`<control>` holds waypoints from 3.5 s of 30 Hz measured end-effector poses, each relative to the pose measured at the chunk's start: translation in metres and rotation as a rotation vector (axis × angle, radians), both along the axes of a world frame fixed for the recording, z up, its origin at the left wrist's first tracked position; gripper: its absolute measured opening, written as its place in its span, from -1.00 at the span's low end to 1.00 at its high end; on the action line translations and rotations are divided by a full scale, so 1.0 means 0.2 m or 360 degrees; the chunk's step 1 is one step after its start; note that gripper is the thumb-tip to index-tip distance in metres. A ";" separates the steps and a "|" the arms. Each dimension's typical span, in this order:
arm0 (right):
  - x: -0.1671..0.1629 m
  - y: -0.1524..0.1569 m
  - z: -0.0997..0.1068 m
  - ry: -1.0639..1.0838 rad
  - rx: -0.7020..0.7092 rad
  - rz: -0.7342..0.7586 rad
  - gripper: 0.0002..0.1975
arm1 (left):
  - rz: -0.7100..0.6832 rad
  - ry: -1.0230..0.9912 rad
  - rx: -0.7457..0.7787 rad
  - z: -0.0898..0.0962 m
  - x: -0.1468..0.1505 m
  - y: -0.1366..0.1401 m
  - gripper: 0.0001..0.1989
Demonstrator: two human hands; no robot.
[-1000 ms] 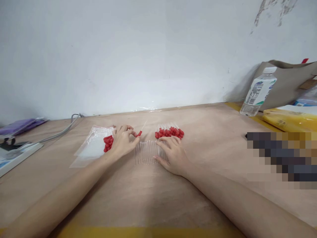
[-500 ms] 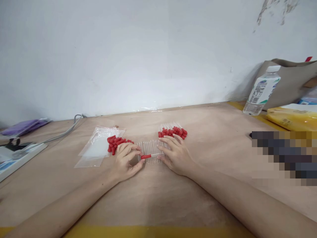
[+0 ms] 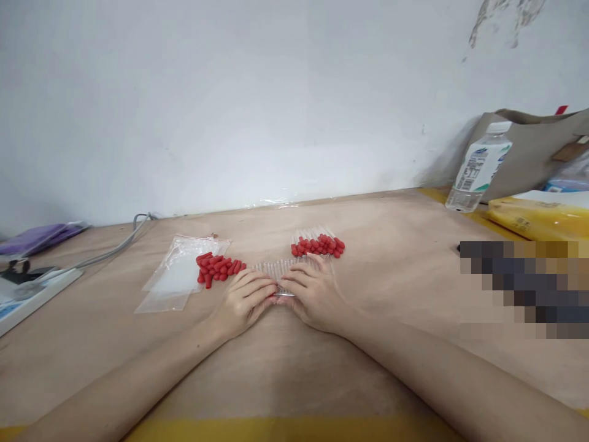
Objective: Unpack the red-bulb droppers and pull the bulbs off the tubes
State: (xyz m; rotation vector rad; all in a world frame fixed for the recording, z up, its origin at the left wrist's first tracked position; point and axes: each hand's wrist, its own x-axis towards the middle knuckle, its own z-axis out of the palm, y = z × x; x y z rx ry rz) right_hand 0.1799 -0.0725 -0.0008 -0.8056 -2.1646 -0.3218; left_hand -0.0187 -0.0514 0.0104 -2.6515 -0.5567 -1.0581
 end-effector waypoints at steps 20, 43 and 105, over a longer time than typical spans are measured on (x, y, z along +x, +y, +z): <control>0.03 0.02 -0.02 -0.0103 0.0241 0.0290 -0.90 | 0.0007 0.0227 -0.0460 0.05 -0.02 -0.04 -0.84; 0.06 0.09 0.02 0.0114 -0.0043 -0.0506 -0.83 | 0.1208 -0.0517 -0.0638 0.25 -0.47 0.24 -0.68; 0.12 0.04 0.01 0.0339 0.0127 -0.0401 -0.58 | 0.0593 -0.0426 -0.0689 0.12 0.04 0.13 -0.88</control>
